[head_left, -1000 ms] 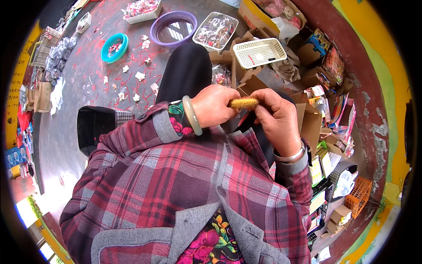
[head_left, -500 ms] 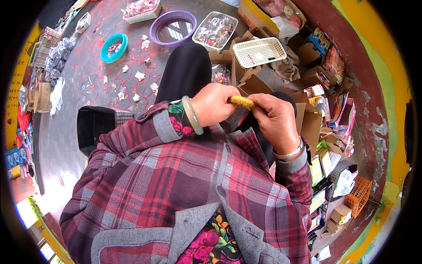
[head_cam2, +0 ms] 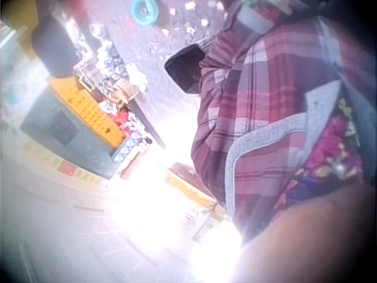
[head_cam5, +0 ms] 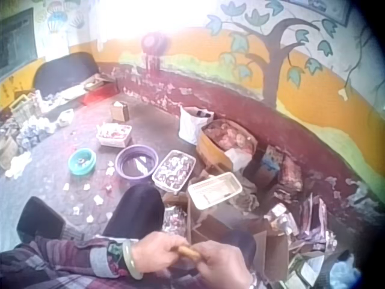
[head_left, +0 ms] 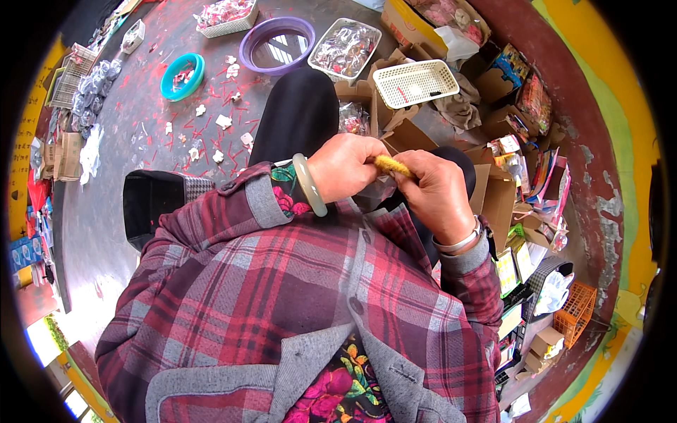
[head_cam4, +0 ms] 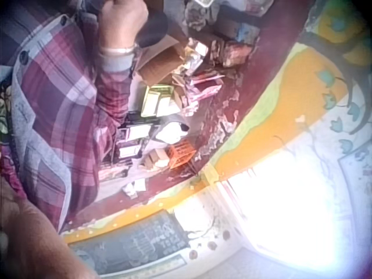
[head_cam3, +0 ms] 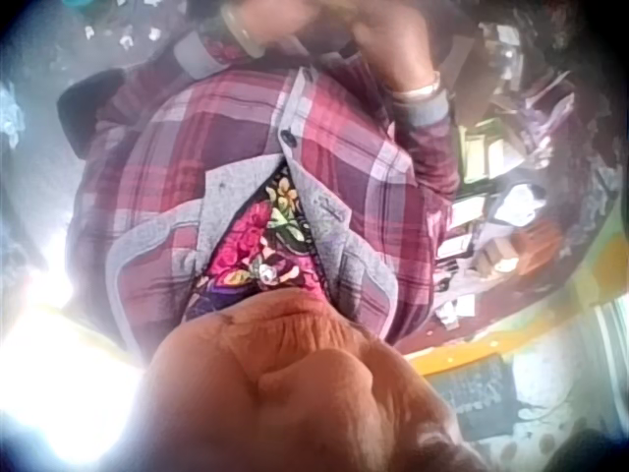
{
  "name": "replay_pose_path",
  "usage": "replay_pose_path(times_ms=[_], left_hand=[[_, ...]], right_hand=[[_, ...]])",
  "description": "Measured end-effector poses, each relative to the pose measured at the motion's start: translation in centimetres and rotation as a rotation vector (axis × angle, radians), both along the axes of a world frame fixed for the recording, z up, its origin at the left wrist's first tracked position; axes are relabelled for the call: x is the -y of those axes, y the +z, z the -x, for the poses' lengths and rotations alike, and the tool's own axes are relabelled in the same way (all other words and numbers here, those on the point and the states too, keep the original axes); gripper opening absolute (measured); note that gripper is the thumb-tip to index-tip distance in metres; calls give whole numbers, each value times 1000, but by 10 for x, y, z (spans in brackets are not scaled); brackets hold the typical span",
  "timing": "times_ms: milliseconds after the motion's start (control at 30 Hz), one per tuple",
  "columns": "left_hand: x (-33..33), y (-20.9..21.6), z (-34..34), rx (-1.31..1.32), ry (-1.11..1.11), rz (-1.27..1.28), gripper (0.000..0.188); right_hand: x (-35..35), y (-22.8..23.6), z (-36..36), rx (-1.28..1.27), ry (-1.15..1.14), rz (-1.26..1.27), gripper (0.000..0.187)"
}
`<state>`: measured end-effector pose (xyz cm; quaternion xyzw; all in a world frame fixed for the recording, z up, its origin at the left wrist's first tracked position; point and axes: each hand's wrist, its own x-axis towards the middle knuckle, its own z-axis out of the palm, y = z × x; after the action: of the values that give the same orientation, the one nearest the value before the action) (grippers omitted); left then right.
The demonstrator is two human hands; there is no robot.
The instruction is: The person sits on the floor and places small jewelry items, including a pink flower-shaped piece and a yellow ring, into clear plastic bags. They seal the bags and place them into a cardboard box.
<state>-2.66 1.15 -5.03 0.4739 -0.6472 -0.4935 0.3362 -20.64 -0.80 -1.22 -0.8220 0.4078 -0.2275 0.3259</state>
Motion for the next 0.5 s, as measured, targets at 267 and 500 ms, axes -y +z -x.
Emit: replay_pose_path(times_ms=[267, 500], left_hand=[[0, 1, 1, 24, 7, -2, 11], [0, 0, 2, 69, 23, 61, 13]], right_hand=[[0, 2, -1, -33, 3, 38, 10], [2, 6, -1, -112, 39, 30, 9]])
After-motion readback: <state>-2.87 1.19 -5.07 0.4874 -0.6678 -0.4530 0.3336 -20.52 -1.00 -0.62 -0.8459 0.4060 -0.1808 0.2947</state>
